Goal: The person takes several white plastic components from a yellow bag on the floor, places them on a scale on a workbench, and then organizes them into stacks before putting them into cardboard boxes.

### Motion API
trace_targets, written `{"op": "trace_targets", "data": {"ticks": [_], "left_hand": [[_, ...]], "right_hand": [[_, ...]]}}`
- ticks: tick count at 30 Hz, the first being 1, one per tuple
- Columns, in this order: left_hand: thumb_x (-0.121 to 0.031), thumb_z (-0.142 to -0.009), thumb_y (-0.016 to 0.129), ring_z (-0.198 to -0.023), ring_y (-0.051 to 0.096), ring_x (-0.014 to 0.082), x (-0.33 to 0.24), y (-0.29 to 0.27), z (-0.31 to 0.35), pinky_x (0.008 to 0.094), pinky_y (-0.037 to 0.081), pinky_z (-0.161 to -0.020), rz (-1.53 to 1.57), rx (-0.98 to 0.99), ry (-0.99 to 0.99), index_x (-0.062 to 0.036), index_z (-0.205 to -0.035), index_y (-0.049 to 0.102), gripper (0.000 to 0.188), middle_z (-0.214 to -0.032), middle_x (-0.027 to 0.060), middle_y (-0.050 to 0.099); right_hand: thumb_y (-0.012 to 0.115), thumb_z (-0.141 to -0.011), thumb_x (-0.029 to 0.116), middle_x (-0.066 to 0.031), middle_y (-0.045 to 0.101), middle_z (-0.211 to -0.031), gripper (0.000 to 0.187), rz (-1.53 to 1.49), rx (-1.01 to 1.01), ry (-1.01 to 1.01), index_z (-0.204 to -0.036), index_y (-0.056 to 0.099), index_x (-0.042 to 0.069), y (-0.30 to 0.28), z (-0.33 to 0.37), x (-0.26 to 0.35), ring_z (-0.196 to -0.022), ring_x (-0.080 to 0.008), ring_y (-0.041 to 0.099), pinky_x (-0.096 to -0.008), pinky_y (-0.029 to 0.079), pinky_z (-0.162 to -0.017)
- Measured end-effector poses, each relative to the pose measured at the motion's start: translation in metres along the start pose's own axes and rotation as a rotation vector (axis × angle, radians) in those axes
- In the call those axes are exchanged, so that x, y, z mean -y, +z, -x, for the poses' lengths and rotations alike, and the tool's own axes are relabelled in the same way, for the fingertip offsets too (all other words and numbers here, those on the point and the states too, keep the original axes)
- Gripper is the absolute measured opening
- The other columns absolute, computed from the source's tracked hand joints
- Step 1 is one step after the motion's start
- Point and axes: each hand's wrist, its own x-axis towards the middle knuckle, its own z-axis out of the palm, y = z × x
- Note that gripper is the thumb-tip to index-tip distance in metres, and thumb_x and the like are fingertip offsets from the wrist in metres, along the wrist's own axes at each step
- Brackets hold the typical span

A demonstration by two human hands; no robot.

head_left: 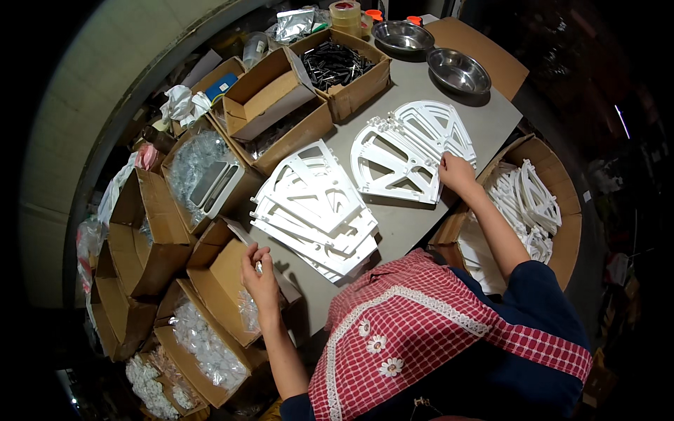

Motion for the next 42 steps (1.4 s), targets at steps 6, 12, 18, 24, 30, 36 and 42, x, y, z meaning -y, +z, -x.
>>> {"op": "trace_targets", "data": {"ticks": [6,12,18,24,30,36,42], "left_hand": [[-0.008,-0.089,0.058,-0.095,0.062,0.0207,0.002,0.013,0.0,0.0349,0.047,-0.09,-0.018,0.019,0.085,0.0037,-0.117,0.059,0.03,-0.102,0.0137,0.068],[-0.011,-0.091,0.059,-0.103,0.06,0.021,-0.018,0.022,-0.004,0.0378,0.038,-0.101,-0.122,0.149,0.087,-0.0014,-0.113,0.063,0.024,-0.1,0.0119,0.07],[-0.014,-0.092,0.058,-0.113,0.054,0.0264,-0.002,0.015,0.004,0.0427,0.037,-0.103,-0.027,-0.029,0.039,0.0001,-0.126,0.053,0.037,-0.118,0.0162,0.062],[-0.016,-0.093,0.058,-0.12,0.049,0.031,-0.015,0.024,0.002,0.0437,0.036,-0.104,-0.07,-0.066,0.117,0.002,-0.134,0.045,0.047,-0.128,0.0179,0.054],[-0.013,-0.094,0.057,-0.127,0.046,0.0286,-0.011,0.023,0.003,0.0395,0.03,-0.111,-0.13,-0.052,0.107,0.0057,-0.134,0.042,0.047,-0.133,0.0206,0.05],[-0.019,-0.093,0.059,-0.122,0.047,0.0323,0.003,0.019,0.009,0.0436,0.029,-0.108,-0.191,-0.101,0.107,0.002,-0.134,0.044,0.049,-0.13,0.0193,0.053],[-0.017,-0.092,0.059,-0.122,0.047,0.0325,0.01,0.014,0.013,0.0429,0.033,-0.106,-0.101,-0.13,0.083,0.0026,-0.132,0.047,0.046,-0.13,0.0196,0.052]], "right_hand": [[0.059,-0.089,0.044,-0.0159,0.066,-0.075,0.039,-0.022,0.175,-0.605,-0.098,0.061,0.007,-0.021,0.041,0.066,-0.073,-0.0362,0.066,-0.0463,0.051,-0.064],[0.058,-0.091,0.041,-0.0151,0.065,-0.07,0.036,0.029,0.043,-0.479,-0.088,0.063,0.006,0.016,0.03,0.066,-0.067,-0.0367,0.064,-0.0463,0.051,-0.059],[0.055,-0.092,0.041,-0.0194,0.064,-0.106,0.045,0.016,0.042,-0.432,-0.112,0.062,0.001,0.001,0.028,0.086,-0.102,-0.0362,0.06,-0.0469,0.046,-0.087],[0.035,-0.092,0.067,-0.0229,0.022,-0.157,0.094,0.314,0.077,-0.43,-0.147,0.029,-0.009,0.039,0.011,0.103,-0.149,-0.0356,0.007,-0.0573,-0.008,-0.116],[0.027,-0.09,0.075,-0.0209,0.012,-0.16,0.101,0.265,0.068,-0.38,-0.15,0.02,-0.006,0.057,-0.005,0.124,-0.15,-0.0343,-0.002,-0.057,-0.012,-0.115],[0.03,-0.094,0.068,-0.0196,0.014,-0.16,0.08,0.108,0.059,-0.425,-0.155,0.021,0.016,0.052,-0.015,0.135,-0.149,-0.0373,0.003,-0.0615,-0.007,-0.114],[0.056,-0.09,0.024,-0.0174,0.035,-0.151,0.06,-0.18,-0.213,-0.333,-0.146,0.038,0.011,0.033,-0.024,0.09,-0.14,-0.0363,0.03,-0.0647,0.013,-0.113]]}}
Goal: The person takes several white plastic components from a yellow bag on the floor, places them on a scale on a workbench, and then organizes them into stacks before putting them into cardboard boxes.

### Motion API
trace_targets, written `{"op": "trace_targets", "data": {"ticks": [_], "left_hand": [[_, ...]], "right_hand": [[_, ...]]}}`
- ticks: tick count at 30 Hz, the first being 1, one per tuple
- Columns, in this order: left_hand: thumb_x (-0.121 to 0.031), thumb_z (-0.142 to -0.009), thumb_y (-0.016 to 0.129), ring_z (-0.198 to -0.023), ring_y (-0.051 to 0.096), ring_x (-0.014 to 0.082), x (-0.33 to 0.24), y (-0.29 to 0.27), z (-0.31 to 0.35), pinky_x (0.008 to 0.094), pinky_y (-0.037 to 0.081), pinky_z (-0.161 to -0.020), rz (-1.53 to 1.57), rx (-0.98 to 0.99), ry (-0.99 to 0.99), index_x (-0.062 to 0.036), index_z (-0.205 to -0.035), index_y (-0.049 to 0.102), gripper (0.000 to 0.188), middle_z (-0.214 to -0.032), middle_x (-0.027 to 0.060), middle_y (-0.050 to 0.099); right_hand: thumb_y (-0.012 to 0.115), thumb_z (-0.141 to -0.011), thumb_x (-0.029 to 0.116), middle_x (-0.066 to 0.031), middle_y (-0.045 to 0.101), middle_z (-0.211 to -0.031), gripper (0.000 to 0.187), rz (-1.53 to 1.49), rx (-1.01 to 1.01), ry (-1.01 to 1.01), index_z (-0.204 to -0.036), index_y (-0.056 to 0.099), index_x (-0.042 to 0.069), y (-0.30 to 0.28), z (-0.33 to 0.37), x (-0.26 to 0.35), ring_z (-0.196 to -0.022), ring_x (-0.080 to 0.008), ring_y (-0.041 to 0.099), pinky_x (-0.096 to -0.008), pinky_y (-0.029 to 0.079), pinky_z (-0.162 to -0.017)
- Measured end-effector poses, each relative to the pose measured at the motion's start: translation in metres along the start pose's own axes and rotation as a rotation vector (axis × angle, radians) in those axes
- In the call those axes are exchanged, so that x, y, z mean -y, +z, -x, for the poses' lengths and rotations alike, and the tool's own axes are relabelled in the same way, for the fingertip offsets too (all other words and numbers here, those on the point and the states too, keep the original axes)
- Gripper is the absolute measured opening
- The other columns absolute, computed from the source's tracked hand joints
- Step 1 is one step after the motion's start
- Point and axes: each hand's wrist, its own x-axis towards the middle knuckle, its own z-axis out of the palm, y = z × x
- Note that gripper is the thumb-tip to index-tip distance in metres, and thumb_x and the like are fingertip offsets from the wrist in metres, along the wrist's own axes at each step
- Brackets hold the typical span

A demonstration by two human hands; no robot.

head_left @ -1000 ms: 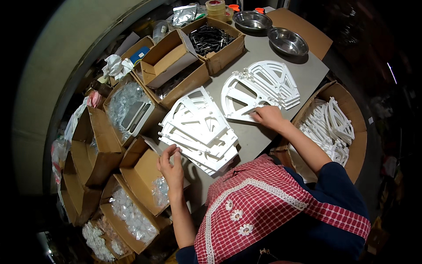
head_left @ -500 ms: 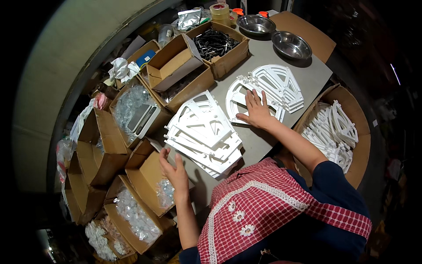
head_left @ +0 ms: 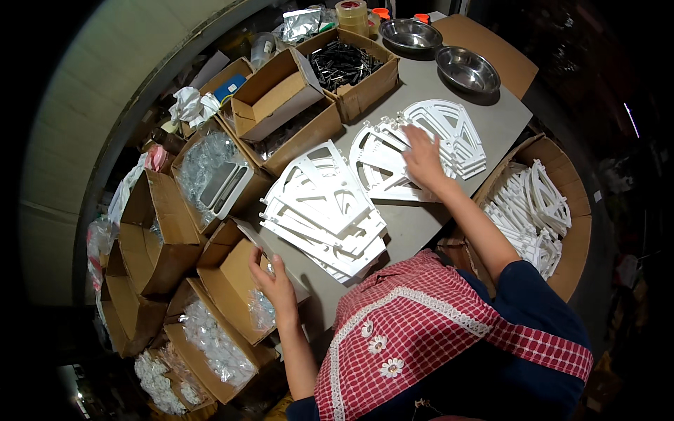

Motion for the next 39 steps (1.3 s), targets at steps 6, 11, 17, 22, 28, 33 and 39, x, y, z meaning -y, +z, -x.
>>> {"op": "trace_targets", "data": {"ticks": [6,11,17,22,28,33,39], "left_hand": [[-0.012,-0.088,0.061,-0.12,0.048,0.0319,0.017,-0.001,-0.002,0.0412,0.035,-0.104,-0.037,0.094,0.002,-0.0027,-0.119,0.06,0.033,-0.127,0.0159,0.056],[-0.01,-0.086,0.062,-0.121,0.048,0.0313,0.001,0.01,-0.006,0.0403,0.035,-0.104,-0.109,0.15,0.06,-0.0064,-0.111,0.066,0.025,-0.125,0.0136,0.058],[-0.01,-0.086,0.061,-0.121,0.047,0.0321,0.02,-0.002,-0.003,0.0423,0.033,-0.105,-0.108,0.147,0.096,-0.0048,-0.115,0.063,0.029,-0.125,0.0145,0.058],[-0.012,-0.087,0.061,-0.121,0.047,0.0334,0.006,0.002,0.005,0.0453,0.03,-0.107,-0.116,0.068,0.078,-0.0014,-0.12,0.058,0.035,-0.124,0.0153,0.057],[-0.013,-0.086,0.062,-0.123,0.045,0.033,0.007,0.003,0.005,0.046,0.026,-0.109,-0.232,0.145,0.138,-0.006,-0.115,0.062,0.03,-0.126,0.0145,0.057],[-0.012,-0.085,0.062,-0.126,0.043,0.033,0.003,0.002,0.005,0.0461,0.025,-0.11,-0.202,0.131,0.118,-0.0082,-0.113,0.064,0.029,-0.127,0.0136,0.057],[-0.012,-0.085,0.062,-0.126,0.043,0.0334,0.004,0.002,0.008,0.0461,0.026,-0.109,-0.253,0.159,0.118,-0.0077,-0.114,0.063,0.029,-0.128,0.0139,0.056]], "right_hand": [[0.066,-0.081,0.025,-0.0204,0.043,-0.142,0.053,-0.044,0.102,-0.173,-0.128,0.054,0.007,-0.026,0.03,-0.029,-0.137,-0.0381,0.034,-0.0661,0.019,-0.11],[0.072,-0.079,0.035,-0.0187,0.046,-0.138,0.051,0.163,0.108,-0.281,-0.12,0.059,0.009,-0.02,0.048,-0.029,-0.139,-0.0411,0.029,-0.0663,0.013,-0.112],[0.073,-0.077,0.035,-0.0192,0.052,-0.13,0.045,0.292,0.168,-0.144,-0.112,0.064,0.008,-0.031,0.042,-0.022,-0.14,-0.0394,0.029,-0.0657,0.009,-0.114],[0.061,-0.088,0.047,-0.0246,0.034,-0.15,0.063,0.306,0.064,-0.329,-0.125,0.057,-0.004,-0.021,0.051,-0.015,-0.144,-0.0447,0.018,-0.0668,0.005,-0.113],[0.05,-0.09,0.062,-0.0278,0.021,-0.155,0.077,0.105,0.363,-0.249,-0.135,0.052,0.0,-0.021,0.072,0.02,-0.147,-0.0461,0.003,-0.0675,-0.001,-0.112],[0.048,-0.089,0.065,-0.0299,0.018,-0.155,0.076,0.275,0.224,-0.221,-0.138,0.052,0.006,-0.01,0.068,0.004,-0.146,-0.0487,-0.001,-0.0694,-0.004,-0.11],[0.049,-0.089,0.066,-0.032,0.019,-0.154,0.078,0.179,0.292,-0.23,-0.139,0.05,0.007,-0.012,0.067,0.01,-0.146,-0.0488,0.002,-0.0665,-0.005,-0.111]]}}
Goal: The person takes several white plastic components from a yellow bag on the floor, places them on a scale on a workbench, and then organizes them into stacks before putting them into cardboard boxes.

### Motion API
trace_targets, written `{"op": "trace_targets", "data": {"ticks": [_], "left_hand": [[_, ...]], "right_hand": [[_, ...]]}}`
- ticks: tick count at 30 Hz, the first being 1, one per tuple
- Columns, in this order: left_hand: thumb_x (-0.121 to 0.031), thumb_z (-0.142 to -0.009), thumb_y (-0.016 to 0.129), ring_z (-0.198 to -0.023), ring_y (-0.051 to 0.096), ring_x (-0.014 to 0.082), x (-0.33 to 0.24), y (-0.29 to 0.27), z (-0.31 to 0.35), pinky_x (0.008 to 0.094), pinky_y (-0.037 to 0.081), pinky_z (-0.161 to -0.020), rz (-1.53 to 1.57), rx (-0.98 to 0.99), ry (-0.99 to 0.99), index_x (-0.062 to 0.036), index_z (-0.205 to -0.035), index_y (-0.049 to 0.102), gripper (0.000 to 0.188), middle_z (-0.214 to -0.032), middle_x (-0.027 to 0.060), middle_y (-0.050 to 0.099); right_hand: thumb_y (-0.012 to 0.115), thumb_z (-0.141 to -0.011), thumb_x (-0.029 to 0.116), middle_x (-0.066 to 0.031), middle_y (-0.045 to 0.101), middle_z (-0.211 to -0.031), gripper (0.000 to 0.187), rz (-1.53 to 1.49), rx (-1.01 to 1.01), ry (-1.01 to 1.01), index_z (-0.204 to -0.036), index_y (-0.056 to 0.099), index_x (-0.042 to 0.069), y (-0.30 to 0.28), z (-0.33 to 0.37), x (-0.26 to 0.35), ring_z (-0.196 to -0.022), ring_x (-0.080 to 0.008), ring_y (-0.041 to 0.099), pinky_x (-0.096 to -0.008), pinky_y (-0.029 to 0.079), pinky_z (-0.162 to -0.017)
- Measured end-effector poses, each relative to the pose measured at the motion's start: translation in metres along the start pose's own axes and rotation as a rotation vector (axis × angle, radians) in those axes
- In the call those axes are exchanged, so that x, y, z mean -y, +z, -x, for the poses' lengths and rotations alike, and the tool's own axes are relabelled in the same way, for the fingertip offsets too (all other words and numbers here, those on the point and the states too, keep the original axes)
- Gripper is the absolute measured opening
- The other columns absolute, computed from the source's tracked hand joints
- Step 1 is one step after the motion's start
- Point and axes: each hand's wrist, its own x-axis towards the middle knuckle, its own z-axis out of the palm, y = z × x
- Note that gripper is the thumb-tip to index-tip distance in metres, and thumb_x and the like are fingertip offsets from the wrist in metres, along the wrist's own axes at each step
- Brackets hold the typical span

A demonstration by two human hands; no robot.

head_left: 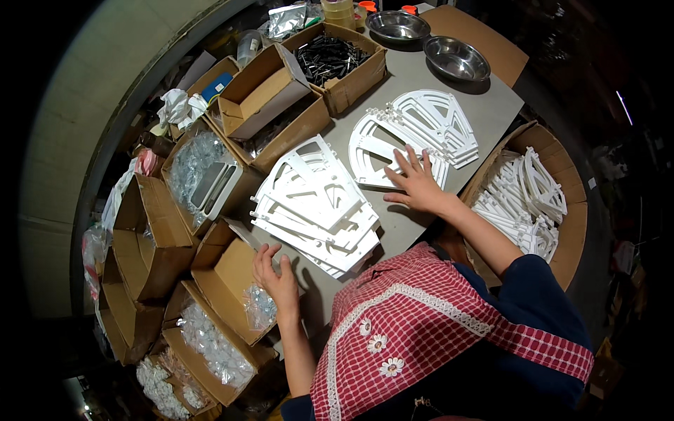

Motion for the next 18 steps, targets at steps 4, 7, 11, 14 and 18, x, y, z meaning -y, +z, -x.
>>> {"op": "trace_targets", "data": {"ticks": [4,7,11,14,18], "left_hand": [[-0.012,-0.084,0.062,-0.125,0.043,0.0337,-0.003,0.001,0.0,0.0458,0.026,-0.109,0.069,-0.037,-0.015,-0.0071,-0.116,0.061,0.032,-0.129,0.0152,0.054],[-0.013,-0.084,0.062,-0.124,0.043,0.0343,0.001,0.001,0.0,0.0469,0.024,-0.11,0.079,-0.055,0.0,-0.0066,-0.118,0.059,0.035,-0.128,0.0166,0.054],[-0.016,-0.084,0.063,-0.126,0.041,0.036,-0.006,0.005,-0.002,0.05,0.021,-0.11,-0.084,-0.053,0.064,-0.0074,-0.118,0.06,0.035,-0.129,0.0171,0.053],[-0.017,-0.083,0.064,-0.129,0.037,0.037,-0.014,0.006,-0.005,0.0499,0.019,-0.111,-0.091,-0.035,0.063,-0.0078,-0.118,0.059,0.036,-0.131,0.0169,0.052],[-0.013,-0.081,0.064,-0.129,0.039,0.0384,-0.027,0.005,-0.008,0.0485,0.026,-0.11,-0.209,-0.049,0.09,-0.0059,-0.117,0.058,0.037,-0.13,0.0189,0.053]], "right_hand": [[0.051,-0.09,0.061,-0.0283,0.024,-0.154,0.075,0.031,-0.098,0.17,-0.137,0.051,0.003,0.004,-0.003,-0.007,-0.146,-0.0466,0.007,-0.0663,-0.001,-0.112],[0.06,-0.09,0.044,-0.0271,0.04,-0.142,0.057,-0.194,-0.222,0.223,-0.128,0.056,0.001,-0.009,-0.006,0.006,-0.133,-0.0452,0.034,-0.0562,0.024,-0.11],[0.064,-0.089,0.027,-0.0209,0.058,-0.106,0.033,-0.586,-0.222,-0.021,-0.107,0.062,0.0,-0.032,-0.014,0.045,-0.098,-0.0378,0.059,-0.0418,0.048,-0.086],[0.065,-0.088,0.028,-0.0197,0.059,-0.094,0.03,-0.597,-0.185,-0.076,-0.097,0.064,0.0,-0.039,-0.03,0.079,-0.088,-0.0373,0.059,-0.0436,0.049,-0.079],[0.068,-0.086,0.031,-0.0163,0.058,-0.087,0.03,-0.502,-0.269,-0.292,-0.089,0.064,0.001,-0.041,-0.055,0.119,-0.082,-0.0331,0.058,-0.0419,0.047,-0.076]]}}
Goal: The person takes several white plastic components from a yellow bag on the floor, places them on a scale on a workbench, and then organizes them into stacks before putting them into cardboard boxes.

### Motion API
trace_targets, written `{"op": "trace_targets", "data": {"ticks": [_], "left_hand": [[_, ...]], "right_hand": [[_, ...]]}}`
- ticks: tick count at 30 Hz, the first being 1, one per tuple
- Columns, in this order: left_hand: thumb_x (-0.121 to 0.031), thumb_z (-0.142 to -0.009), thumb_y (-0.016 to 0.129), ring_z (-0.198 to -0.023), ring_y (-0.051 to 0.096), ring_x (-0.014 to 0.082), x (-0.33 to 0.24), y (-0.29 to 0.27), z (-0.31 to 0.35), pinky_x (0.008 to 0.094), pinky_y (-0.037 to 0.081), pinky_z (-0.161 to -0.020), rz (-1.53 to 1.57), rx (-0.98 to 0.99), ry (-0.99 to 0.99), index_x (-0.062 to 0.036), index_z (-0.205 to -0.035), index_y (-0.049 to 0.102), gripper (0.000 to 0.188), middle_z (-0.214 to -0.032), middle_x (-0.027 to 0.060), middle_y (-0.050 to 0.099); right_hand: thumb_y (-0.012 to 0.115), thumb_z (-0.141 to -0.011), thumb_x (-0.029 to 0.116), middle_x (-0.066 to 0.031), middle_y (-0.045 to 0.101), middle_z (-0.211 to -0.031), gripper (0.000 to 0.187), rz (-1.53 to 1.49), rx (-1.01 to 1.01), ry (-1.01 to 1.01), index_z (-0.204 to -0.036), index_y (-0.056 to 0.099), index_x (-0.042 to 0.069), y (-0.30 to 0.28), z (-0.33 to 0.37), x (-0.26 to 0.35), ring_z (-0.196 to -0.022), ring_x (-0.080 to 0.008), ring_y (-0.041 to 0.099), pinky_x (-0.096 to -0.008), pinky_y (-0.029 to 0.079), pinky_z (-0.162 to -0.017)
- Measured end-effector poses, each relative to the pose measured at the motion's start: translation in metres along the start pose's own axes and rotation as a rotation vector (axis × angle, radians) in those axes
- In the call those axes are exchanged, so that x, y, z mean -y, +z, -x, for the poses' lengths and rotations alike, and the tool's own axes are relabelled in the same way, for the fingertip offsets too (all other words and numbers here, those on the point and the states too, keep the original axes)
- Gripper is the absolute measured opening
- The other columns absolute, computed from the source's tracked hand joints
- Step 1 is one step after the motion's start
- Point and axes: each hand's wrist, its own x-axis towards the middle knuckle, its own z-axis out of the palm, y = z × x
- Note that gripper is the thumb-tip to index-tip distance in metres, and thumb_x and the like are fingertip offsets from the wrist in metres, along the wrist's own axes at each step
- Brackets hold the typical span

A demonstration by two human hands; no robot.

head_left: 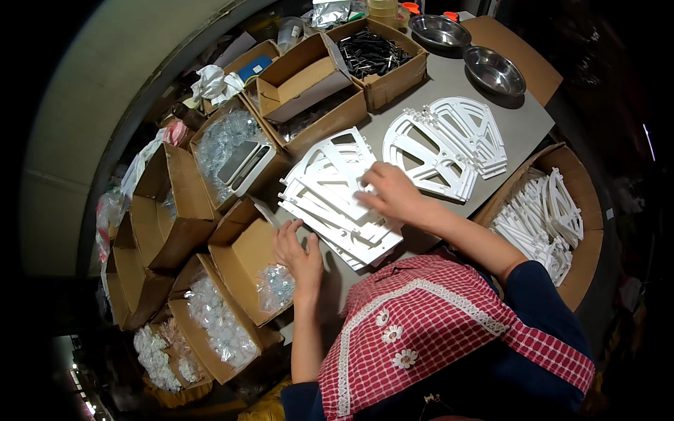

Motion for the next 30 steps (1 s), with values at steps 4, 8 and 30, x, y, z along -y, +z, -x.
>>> {"op": "trace_targets", "data": {"ticks": [4,8,30], "left_hand": [[-0.009,-0.082,0.063,-0.131,0.035,0.0388,0.015,0.007,-0.002,0.0494,0.023,-0.11,0.046,0.022,0.016,-0.0052,-0.12,0.055,0.04,-0.13,0.0166,0.051],[-0.006,-0.081,0.062,-0.129,0.037,0.0377,0.017,0.012,-0.006,0.048,0.027,-0.109,0.112,-0.004,-0.003,-0.0031,-0.119,0.055,0.039,-0.126,0.0179,0.053],[-0.005,-0.083,0.061,-0.114,0.05,0.0356,0.011,0.012,-0.002,0.0447,0.035,-0.101,0.065,0.006,-0.087,0.0017,-0.129,0.048,0.048,-0.117,0.0187,0.058]], "right_hand": [[0.07,-0.081,0.033,-0.0143,0.058,-0.081,0.032,0.177,0.154,-0.154,-0.077,0.062,0.001,0.031,-0.014,0.025,-0.081,-0.0332,0.059,-0.0428,0.049,-0.073],[0.071,-0.078,0.031,-0.0137,0.058,-0.081,0.033,0.197,0.163,-0.155,-0.072,0.059,0.001,0.028,-0.019,0.027,-0.08,-0.0315,0.061,-0.0428,0.05,-0.071],[0.056,-0.098,0.033,0.0048,0.05,-0.058,0.031,-0.463,-0.595,0.847,-0.09,0.07,0.006,-0.207,0.113,-0.266,-0.043,-0.0049,0.039,-0.0212,0.031,-0.041]]}}
